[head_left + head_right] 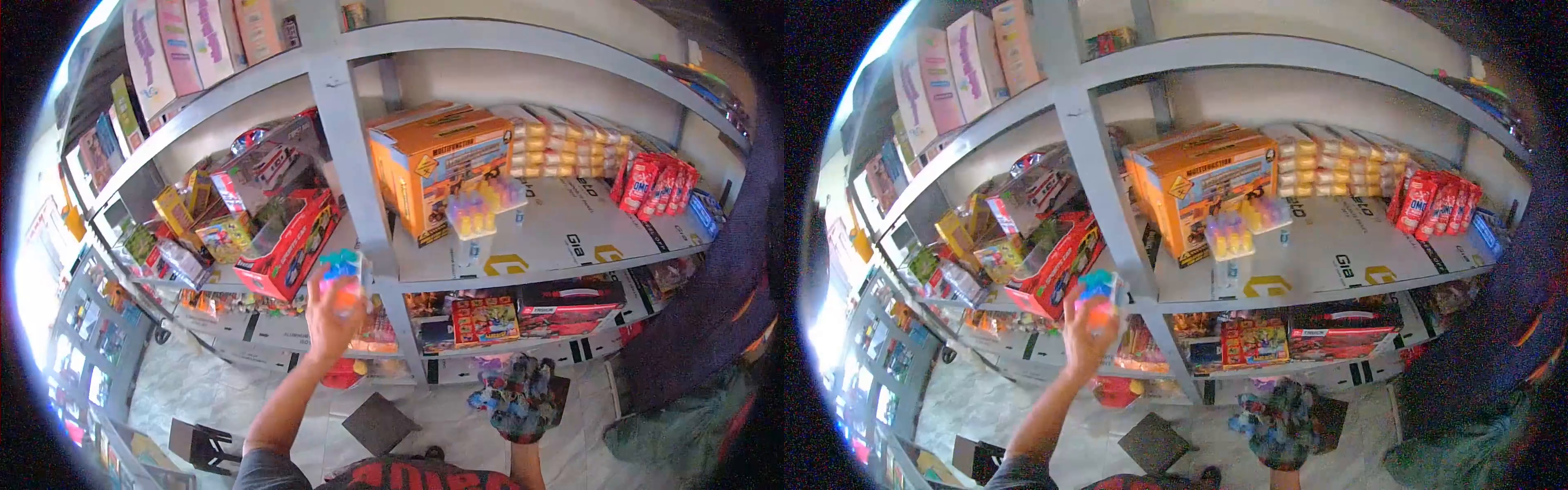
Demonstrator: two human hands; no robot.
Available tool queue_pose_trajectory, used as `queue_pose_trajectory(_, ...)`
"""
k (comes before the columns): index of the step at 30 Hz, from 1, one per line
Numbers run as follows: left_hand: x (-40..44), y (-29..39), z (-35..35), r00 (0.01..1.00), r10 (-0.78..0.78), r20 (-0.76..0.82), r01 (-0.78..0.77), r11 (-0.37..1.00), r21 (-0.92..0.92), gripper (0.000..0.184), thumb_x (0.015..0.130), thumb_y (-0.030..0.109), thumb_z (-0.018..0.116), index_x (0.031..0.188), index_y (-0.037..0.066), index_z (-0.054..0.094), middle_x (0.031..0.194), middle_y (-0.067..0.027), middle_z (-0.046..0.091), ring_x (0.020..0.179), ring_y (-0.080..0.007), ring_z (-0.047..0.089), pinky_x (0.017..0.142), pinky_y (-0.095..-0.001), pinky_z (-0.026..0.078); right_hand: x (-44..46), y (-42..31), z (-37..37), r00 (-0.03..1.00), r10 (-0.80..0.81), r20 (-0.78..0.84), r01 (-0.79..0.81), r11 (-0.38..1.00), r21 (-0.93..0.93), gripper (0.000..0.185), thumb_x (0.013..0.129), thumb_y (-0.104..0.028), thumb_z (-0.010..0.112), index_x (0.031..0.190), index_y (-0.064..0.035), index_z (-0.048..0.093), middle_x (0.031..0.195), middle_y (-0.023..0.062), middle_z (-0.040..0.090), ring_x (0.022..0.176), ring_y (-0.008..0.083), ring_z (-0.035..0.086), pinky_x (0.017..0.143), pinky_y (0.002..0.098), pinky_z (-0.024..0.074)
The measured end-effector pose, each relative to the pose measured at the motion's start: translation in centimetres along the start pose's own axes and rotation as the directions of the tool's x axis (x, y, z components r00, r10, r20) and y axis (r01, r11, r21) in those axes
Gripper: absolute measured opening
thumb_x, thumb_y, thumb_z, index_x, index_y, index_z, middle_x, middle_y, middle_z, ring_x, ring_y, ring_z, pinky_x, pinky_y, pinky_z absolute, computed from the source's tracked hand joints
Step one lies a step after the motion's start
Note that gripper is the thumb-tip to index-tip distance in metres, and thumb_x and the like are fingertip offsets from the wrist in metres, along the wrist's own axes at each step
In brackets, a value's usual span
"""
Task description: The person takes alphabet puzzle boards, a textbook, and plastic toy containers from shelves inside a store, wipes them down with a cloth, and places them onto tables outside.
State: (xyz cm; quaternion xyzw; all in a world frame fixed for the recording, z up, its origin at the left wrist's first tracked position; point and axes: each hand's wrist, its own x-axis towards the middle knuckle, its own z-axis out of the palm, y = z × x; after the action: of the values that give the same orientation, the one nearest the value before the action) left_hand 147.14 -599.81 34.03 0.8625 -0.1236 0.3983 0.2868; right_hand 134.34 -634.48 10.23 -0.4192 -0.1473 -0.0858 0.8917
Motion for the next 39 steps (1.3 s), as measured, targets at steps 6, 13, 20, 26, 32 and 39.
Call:
queue_pose_trajectory(6,2.0,-1.7,-1.8,0.999,0.044,0.005,-0.044,0.999,0.011,0.041,0.071,0.019,0.073,0.11,0.016,0.063,0.125,-0.0148,0.048,0.109,-0.0364,0.054,0.087,-0.045,0.048,4.0,0.0,2.3,0.998,-0.027,-0.055,0.018,0.988,-0.152,0.06,0.092,-0.036,0.047,0.145,-0.0124,0.03,0.139,0.016,0.041,0.123,0.0349,0.043,0.105,0.0459,0.0327)
queue_pose_trajectory(13,2.2,-7.0,0.1,0.999,0.038,0.02,-0.039,0.997,0.062,0.041,0.075,0.021,0.072,0.115,0.014,0.063,0.126,-0.0197,0.046,0.113,-0.0387,0.05,0.092,-0.046,0.044,4.3,1.5,1.1,0.99,-0.098,-0.104,0.063,0.952,-0.3,0.063,0.09,-0.035,0.05,0.145,-0.0116,0.03,0.138,0.0171,0.042,0.122,0.0363,0.043,0.104,0.0463,0.0335)
queue_pose_trajectory(20,3.1,-5.2,4.2,0.995,0.083,-0.064,-0.065,0.97,0.236,0.066,0.08,0.023,0.07,0.136,0.011,0.039,0.132,-0.0226,0.04,0.118,-0.0423,0.043,0.096,-0.0519,0.036,0.3,1.8,-1.6,0.934,-0.269,-0.234,0.11,0.842,-0.527,0.066,0.088,-0.035,0.053,0.145,-0.0107,0.029,0.137,0.0183,0.042,0.122,0.0376,0.043,0.103,0.0468,0.0344)
queue_pose_trajectory(26,1.1,10.0,12.0,0.996,0.089,-0.011,-0.088,0.95,-0.301,0.09,0.064,0.026,0.084,0.135,0.004,0.034,0.133,-0.0245,0.034,0.124,-0.0411,0.034,0.103,-0.05,0.029,-4.3,3.1,-6.3,0.887,-0.384,-0.257,0.121,0.729,-0.673,0.068,0.086,-0.035,0.055,0.144,-0.01,0.029,0.137,0.0193,0.042,0.121,0.0387,0.043,0.102,0.0472,0.0351)
queue_pose_trajectory(32,6.9,15.0,21.0,0.933,-0.34,-0.12,0.312,0.929,-0.201,0.104,0.059,0.03,0.086,0.143,0.019,0.027,0.142,-0.0211,0.028,0.126,-0.0415,0.034,0.1,-0.053,0.03,-6.6,4.8,-8.8,0.879,-0.439,-0.187,0.102,0.556,-0.825,0.071,0.085,-0.035,0.058,0.144,-0.0093,0.029,0.136,0.0203,0.043,0.121,0.0399,0.044,0.102,0.0476,0.0358)
queue_pose_trajectory(39,6.2,12.4,22.5,0.964,-0.199,-0.178,0.14,0.945,-0.297,0.089,0.06,0.022,0.082,0.135,0.011,0.035,0.129,-0.0225,0.038,0.117,-0.0437,0.042,0.095,-0.0509,0.038,-1.6,0.6,-8.5,0.82,-0.525,-0.23,-0.013,0.386,-0.923,0.074,0.083,-0.034,0.061,0.144,-0.0084,0.029,0.135,0.0214,0.043,0.121,0.0412,0.044,0.101,0.0481,0.0366)
